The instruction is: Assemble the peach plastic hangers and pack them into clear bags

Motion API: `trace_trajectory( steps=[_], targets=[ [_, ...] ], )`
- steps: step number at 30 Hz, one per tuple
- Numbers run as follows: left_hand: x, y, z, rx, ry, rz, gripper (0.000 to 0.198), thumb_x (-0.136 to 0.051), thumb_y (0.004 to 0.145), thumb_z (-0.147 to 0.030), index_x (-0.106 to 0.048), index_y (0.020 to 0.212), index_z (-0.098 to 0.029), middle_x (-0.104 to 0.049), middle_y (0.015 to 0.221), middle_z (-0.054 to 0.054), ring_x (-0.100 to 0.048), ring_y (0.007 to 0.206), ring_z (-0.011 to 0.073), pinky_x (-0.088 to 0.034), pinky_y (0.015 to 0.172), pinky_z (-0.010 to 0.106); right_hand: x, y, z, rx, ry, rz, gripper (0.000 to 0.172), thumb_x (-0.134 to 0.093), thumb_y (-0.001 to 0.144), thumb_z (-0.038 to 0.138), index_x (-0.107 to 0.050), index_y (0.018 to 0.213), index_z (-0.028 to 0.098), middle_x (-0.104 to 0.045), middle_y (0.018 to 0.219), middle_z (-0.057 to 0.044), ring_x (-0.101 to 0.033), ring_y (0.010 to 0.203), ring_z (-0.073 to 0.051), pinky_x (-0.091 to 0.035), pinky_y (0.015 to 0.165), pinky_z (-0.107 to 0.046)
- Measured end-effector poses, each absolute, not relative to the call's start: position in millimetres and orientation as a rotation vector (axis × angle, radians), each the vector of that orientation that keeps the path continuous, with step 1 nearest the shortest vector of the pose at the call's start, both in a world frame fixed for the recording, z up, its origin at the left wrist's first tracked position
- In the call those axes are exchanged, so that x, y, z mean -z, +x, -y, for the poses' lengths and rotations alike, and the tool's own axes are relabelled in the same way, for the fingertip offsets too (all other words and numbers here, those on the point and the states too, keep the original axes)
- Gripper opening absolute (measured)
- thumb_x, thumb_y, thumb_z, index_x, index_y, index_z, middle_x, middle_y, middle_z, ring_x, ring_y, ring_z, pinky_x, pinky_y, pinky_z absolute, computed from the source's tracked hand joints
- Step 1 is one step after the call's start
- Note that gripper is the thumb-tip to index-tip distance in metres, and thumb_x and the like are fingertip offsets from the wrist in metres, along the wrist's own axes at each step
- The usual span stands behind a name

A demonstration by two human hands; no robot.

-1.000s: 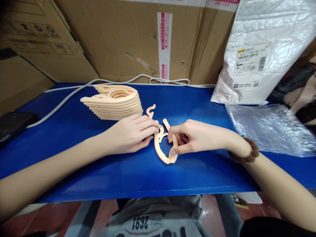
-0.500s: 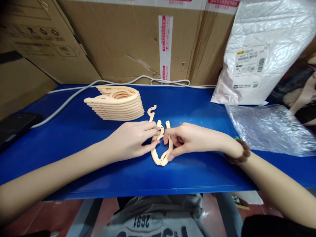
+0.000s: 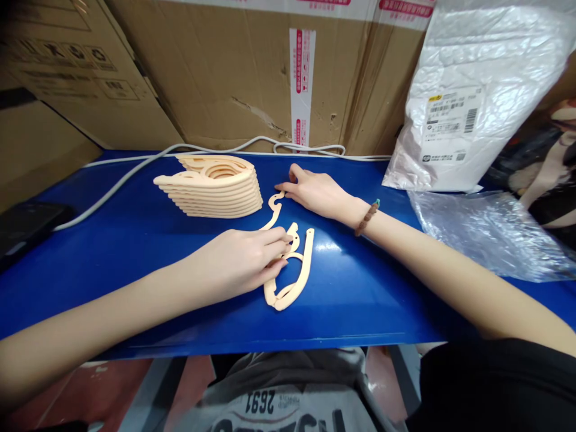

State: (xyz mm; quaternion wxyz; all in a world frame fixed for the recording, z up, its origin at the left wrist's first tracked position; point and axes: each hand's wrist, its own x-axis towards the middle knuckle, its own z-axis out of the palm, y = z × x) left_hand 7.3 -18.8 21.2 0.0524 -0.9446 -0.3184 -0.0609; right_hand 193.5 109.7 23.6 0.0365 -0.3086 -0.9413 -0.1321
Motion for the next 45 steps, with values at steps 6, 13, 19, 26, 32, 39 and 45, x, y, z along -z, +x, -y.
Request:
trace_trajectory(
  steps=[6, 13, 19, 26, 32, 39, 45],
  targets=[
    [-24, 10, 20, 0.152, -2.867, 1.061, 0.018, -0.049, 0.096, -0.018, -0.064, 0.106, -0.014, -0.066, 0.11, 0.006, -0.07, 0.087, 0.0192, -0.048, 0.057, 0.029, -23, 211, -100, 0.309, -0.86, 2.879, 0.031, -0.037, 0.102, 0.027, -0.063, 0.115, 0.018, -0.056, 0.118, -0.012, -0.059, 0.091, -0.021, -0.041, 0.065, -0.029],
    [-17, 9, 18, 0.19, -2.852, 0.988, 0.023, -0.044, 0.098, -0.015, -0.062, 0.112, -0.013, -0.067, 0.113, 0.005, -0.069, 0.094, 0.0192, -0.05, 0.06, 0.028, -17, 217, -91, 0.064, -0.871, 2.791, 0.041, -0.04, 0.102, 0.041, -0.059, 0.133, 0.023, -0.058, 0.115, -0.01, -0.061, 0.089, -0.02, -0.047, 0.075, -0.032],
    [-9, 5, 11, 0.325, -2.84, 0.9, 0.024, -0.048, 0.094, -0.01, -0.061, 0.113, -0.013, -0.067, 0.115, 0.006, -0.067, 0.098, 0.0201, -0.053, 0.069, 0.029, -18, 209, -89, 0.101, -0.924, 2.779, 0.033, -0.039, 0.102, 0.037, -0.065, 0.108, 0.017, -0.059, 0.11, -0.012, -0.059, 0.09, -0.022, -0.046, 0.074, -0.032],
    [-6, -1, -9, 0.523, -2.816, 0.779, 0.021, -0.048, 0.097, -0.011, -0.064, 0.11, -0.013, -0.067, 0.115, 0.008, -0.061, 0.107, 0.0219, -0.051, 0.084, 0.031, -32, 252, -90, -0.261, -1.038, 2.651, 0.022, -0.045, 0.099, 0.039, -0.057, 0.098, 0.021, -0.065, 0.093, -0.006, -0.061, 0.083, -0.021, -0.045, 0.074, -0.034],
    [-1, -2, -25, 0.558, -2.678, 0.77, 0.021, -0.046, 0.099, -0.013, -0.067, 0.101, -0.013, -0.068, 0.1, 0.007, -0.061, 0.093, 0.0229, -0.046, 0.074, 0.034, -38, 271, -88, -0.606, -1.086, 2.138, 0.013, -0.057, 0.092, 0.038, -0.059, 0.093, 0.025, -0.069, 0.092, -0.004, -0.064, 0.087, -0.021, -0.048, 0.075, -0.037],
    [0, -3, -31, 0.529, -2.555, 0.712, 0.026, -0.043, 0.099, -0.01, -0.068, 0.093, -0.012, -0.066, 0.085, 0.006, -0.059, 0.081, 0.0217, -0.042, 0.071, 0.033, -36, 265, -80, -0.738, -1.087, 1.783, 0.008, -0.057, 0.093, 0.029, -0.064, 0.094, 0.025, -0.067, 0.093, -0.003, -0.063, 0.091, -0.019, -0.05, 0.072, -0.032],
    [-1, -3, -34, 0.54, -2.4, 0.698, 0.028, -0.04, 0.099, -0.01, -0.068, 0.094, -0.011, -0.064, 0.076, 0.006, -0.057, 0.074, 0.0226, -0.04, 0.065, 0.034, -39, 265, -77, -1.182, -1.031, 1.427, 0.014, -0.055, 0.094, 0.025, -0.066, 0.103, 0.025, -0.064, 0.091, -0.001, -0.06, 0.082, -0.012, -0.051, 0.073, -0.026]
  ],
)
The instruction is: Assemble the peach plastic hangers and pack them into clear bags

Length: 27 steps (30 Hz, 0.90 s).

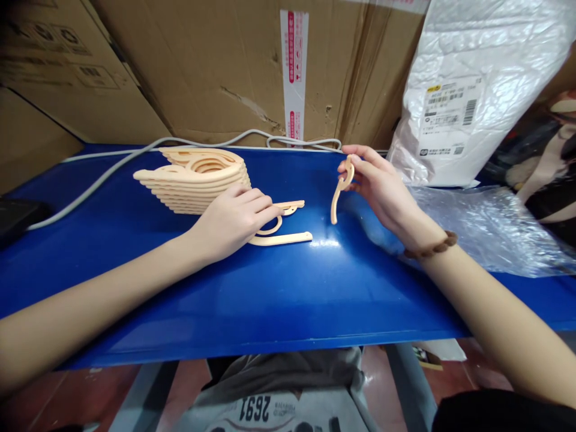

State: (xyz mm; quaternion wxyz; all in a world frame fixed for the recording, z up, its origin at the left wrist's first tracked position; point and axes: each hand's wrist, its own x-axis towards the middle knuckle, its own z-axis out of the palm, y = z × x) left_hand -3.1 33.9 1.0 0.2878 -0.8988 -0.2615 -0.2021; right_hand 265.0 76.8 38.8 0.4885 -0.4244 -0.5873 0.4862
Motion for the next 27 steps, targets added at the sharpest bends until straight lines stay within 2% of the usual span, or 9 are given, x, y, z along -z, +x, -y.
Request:
trace_trajectory(
  steps=[6, 9, 11, 12, 15, 18, 21, 25, 27],
  targets=[
    [3, -5, -37, 0.547, -2.424, 0.757, 0.026, -0.044, 0.097, -0.009, -0.07, 0.095, -0.013, -0.066, 0.081, 0.005, -0.058, 0.076, 0.023, -0.042, 0.068, 0.035, -42, 257, -67, -1.365, -1.07, 1.517, 0.018, -0.057, 0.094, 0.029, -0.07, 0.097, 0.017, -0.054, 0.078, 0.0, -0.054, 0.067, -0.01, -0.047, 0.061, -0.022],
    [2, -6, -34, 0.537, -2.481, 0.827, 0.028, -0.042, 0.097, -0.008, -0.07, 0.099, -0.013, -0.068, 0.088, 0.008, -0.059, 0.082, 0.0242, -0.044, 0.071, 0.037, -45, 255, -59, -1.353, -1.087, 1.697, 0.021, -0.055, 0.095, 0.037, -0.065, 0.093, 0.018, -0.046, 0.07, 0.003, -0.042, 0.054, -0.008, -0.032, 0.045, -0.021],
    [0, -5, -29, 0.571, -2.537, 0.93, 0.03, -0.04, 0.097, -0.008, -0.068, 0.108, -0.012, -0.069, 0.096, 0.009, -0.059, 0.085, 0.0249, -0.045, 0.074, 0.038, -47, 255, -53, -1.379, -1.111, 1.886, 0.028, -0.05, 0.097, 0.044, -0.061, 0.092, 0.018, -0.041, 0.065, 0.005, -0.032, 0.049, -0.007, -0.023, 0.042, -0.022],
    [-2, -4, -26, 0.604, -2.575, 0.995, 0.031, -0.039, 0.097, -0.009, -0.066, 0.112, -0.012, -0.068, 0.1, 0.01, -0.059, 0.088, 0.025, -0.046, 0.076, 0.038, -47, 255, -51, -1.39, -1.127, 2.004, 0.031, -0.048, 0.098, 0.046, -0.06, 0.092, 0.018, -0.041, 0.064, 0.005, -0.031, 0.05, -0.007, -0.023, 0.043, -0.022],
    [-7, 0, -16, 0.735, -2.748, 1.129, 0.025, -0.043, 0.1, -0.021, -0.062, 0.113, -0.013, -0.066, 0.111, 0.011, -0.059, 0.099, 0.0244, -0.048, 0.086, 0.039, -48, 256, -46, -1.276, -1.171, 2.34, 0.034, -0.057, 0.092, 0.051, -0.059, 0.101, 0.019, -0.043, 0.066, 0.006, -0.036, 0.056, -0.009, -0.029, 0.049, -0.022],
    [-7, 4, -8, 0.79, -2.937, 1.081, 0.025, -0.048, 0.1, -0.032, -0.059, 0.113, -0.014, -0.06, 0.128, 0.013, -0.053, 0.119, 0.0257, -0.045, 0.101, 0.042, -47, 257, -45, -1.158, -1.146, 2.475, 0.038, -0.064, 0.087, 0.049, -0.059, 0.11, 0.02, -0.053, 0.073, 0.004, -0.044, 0.062, -0.011, -0.035, 0.055, -0.023],
    [-2, 6, -7, 0.728, -3.048, 1.006, 0.026, -0.048, 0.1, -0.035, -0.057, 0.115, -0.016, -0.05, 0.141, 0.015, -0.039, 0.138, 0.0275, -0.037, 0.112, 0.046, -48, 258, -46, -1.156, -1.092, 2.481, 0.037, -0.054, 0.093, 0.048, -0.062, 0.115, 0.02, -0.062, 0.086, -0.001, -0.053, 0.072, -0.014, -0.04, 0.061, -0.025],
    [4, 6, -9, 0.628, -3.086, 0.985, 0.026, -0.048, 0.1, -0.037, -0.056, 0.114, -0.017, -0.046, 0.146, 0.015, -0.032, 0.144, 0.0298, -0.027, 0.119, 0.052, -48, 259, -46, -1.21, -1.156, 2.377, 0.044, -0.04, 0.099, 0.05, -0.054, 0.13, 0.022, -0.059, 0.079, 0.001, -0.055, 0.064, -0.013, -0.039, 0.053, -0.024],
    [6, 6, -10, 0.592, -3.089, 0.982, 0.024, -0.045, 0.101, -0.033, -0.056, 0.114, -0.016, -0.046, 0.147, 0.015, -0.031, 0.145, 0.0294, -0.025, 0.12, 0.053, -48, 258, -45, -1.174, -1.182, 2.415, 0.043, -0.036, 0.1, 0.051, -0.057, 0.123, 0.021, -0.058, 0.076, 0.001, -0.054, 0.059, -0.012, -0.038, 0.053, -0.025]
  ],
)
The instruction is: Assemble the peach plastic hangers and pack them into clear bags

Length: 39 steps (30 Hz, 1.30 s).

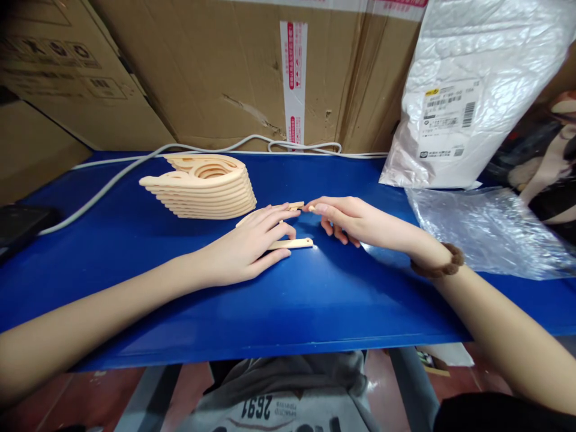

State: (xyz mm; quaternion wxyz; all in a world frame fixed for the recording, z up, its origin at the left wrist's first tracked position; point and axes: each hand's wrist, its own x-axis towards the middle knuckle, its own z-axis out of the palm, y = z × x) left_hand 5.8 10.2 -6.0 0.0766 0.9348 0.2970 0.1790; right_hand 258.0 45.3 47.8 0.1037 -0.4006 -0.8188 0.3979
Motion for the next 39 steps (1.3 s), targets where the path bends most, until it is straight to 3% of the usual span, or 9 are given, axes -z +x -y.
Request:
trace_trajectory(
  steps=[5, 17, 25, 31, 39],
  targets=[
    [6, 8, -10, -0.534, 2.797, -0.909, 0.023, -0.038, 0.103, -0.029, -0.054, 0.114, -0.016, -0.048, 0.145, 0.015, -0.031, 0.145, 0.0279, -0.027, 0.119, 0.052, -48, 255, -45, -0.909, -1.221, 2.605, 0.044, -0.039, 0.098, 0.052, -0.064, 0.085, 0.018, -0.057, 0.064, 0.002, -0.048, 0.054, -0.012, -0.038, 0.06, -0.027],
    [3, 6, -12, -0.715, 2.627, -0.924, 0.019, -0.036, 0.104, -0.028, -0.048, 0.116, -0.018, -0.044, 0.15, 0.017, -0.034, 0.144, 0.0227, -0.033, 0.117, 0.049, -50, 254, -40, -0.746, -1.088, 2.738, 0.042, -0.037, 0.1, 0.05, -0.056, 0.076, 0.02, -0.05, 0.061, 0.004, -0.045, 0.054, -0.012, -0.031, 0.056, -0.027],
    [4, 5, -12, -0.683, 2.691, -0.929, 0.027, -0.036, 0.104, -0.029, -0.051, 0.121, -0.014, -0.043, 0.15, 0.018, -0.033, 0.145, 0.0247, -0.032, 0.118, 0.05, -45, 249, -35, -0.72, -1.031, 2.761, 0.039, -0.039, 0.101, 0.049, -0.054, 0.08, 0.02, -0.053, 0.062, 0.003, -0.046, 0.052, -0.011, -0.03, 0.054, -0.026],
    [4, 4, -11, -0.681, 2.712, -0.893, 0.027, -0.035, 0.105, -0.029, -0.057, 0.11, -0.015, -0.039, 0.152, 0.017, -0.03, 0.146, 0.0245, -0.031, 0.12, 0.049, -44, 247, -33, -0.682, -1.031, 2.764, 0.039, -0.035, 0.102, 0.048, -0.049, 0.077, 0.021, -0.054, 0.063, 0.002, -0.048, 0.054, -0.012, -0.031, 0.056, -0.026],
    [3, 3, -11, -0.663, 2.674, -0.904, 0.027, -0.033, 0.106, -0.028, -0.057, 0.109, -0.014, -0.038, 0.153, 0.015, -0.03, 0.147, 0.0228, -0.029, 0.121, 0.045, -40, 245, -30, -0.2, -1.033, 2.857, 0.041, -0.027, 0.103, 0.048, -0.048, 0.08, 0.022, -0.056, 0.066, -0.001, -0.049, 0.053, -0.015, -0.029, 0.055, -0.028]
  ],
)
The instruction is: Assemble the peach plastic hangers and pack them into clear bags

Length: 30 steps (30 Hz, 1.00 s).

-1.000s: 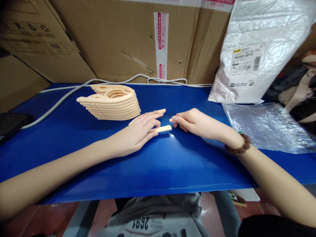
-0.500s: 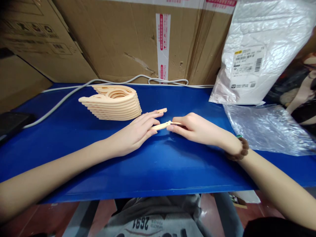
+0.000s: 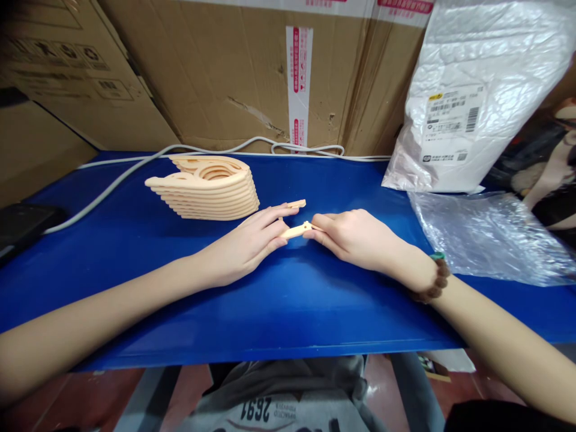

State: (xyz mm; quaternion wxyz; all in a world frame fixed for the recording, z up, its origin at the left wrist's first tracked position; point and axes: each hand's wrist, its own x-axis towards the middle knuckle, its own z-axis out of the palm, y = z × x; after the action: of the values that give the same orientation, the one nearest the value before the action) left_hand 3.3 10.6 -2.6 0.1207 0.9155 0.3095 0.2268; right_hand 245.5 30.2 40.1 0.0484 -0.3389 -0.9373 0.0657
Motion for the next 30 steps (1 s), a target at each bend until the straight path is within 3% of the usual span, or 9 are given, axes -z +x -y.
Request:
trace_trajectory(
  steps=[11, 24, 30],
  targets=[
    [1, 4, -10, -0.639, 2.664, -0.916, 0.029, -0.034, 0.106, -0.028, -0.058, 0.112, -0.012, -0.043, 0.149, 0.017, -0.032, 0.145, 0.0244, -0.029, 0.121, 0.045, -43, 246, -24, 0.413, -0.949, 2.928, 0.049, -0.02, 0.105, 0.044, -0.056, 0.083, 0.018, -0.061, 0.072, -0.004, -0.048, 0.051, -0.013, -0.02, 0.051, -0.031],
    [2, 2, -12, -0.649, 2.687, -0.853, 0.03, -0.032, 0.106, -0.028, -0.058, 0.106, -0.014, -0.041, 0.151, 0.016, -0.034, 0.144, 0.0228, -0.033, 0.118, 0.041, -45, 246, -19, 0.801, -0.751, 2.87, 0.042, -0.031, 0.104, 0.036, -0.059, 0.078, 0.017, -0.058, 0.066, -0.001, -0.049, 0.049, -0.012, -0.019, 0.05, -0.03],
    [0, 2, -12, -0.617, 2.684, -0.844, 0.028, -0.033, 0.105, -0.027, -0.057, 0.102, -0.013, -0.04, 0.151, 0.018, -0.035, 0.144, 0.0255, -0.032, 0.118, 0.045, -43, 245, -18, 0.891, -0.701, 2.829, 0.039, -0.036, 0.103, 0.035, -0.058, 0.075, 0.018, -0.057, 0.062, 0.0, -0.049, 0.047, -0.013, -0.017, 0.049, -0.03]
  ],
)
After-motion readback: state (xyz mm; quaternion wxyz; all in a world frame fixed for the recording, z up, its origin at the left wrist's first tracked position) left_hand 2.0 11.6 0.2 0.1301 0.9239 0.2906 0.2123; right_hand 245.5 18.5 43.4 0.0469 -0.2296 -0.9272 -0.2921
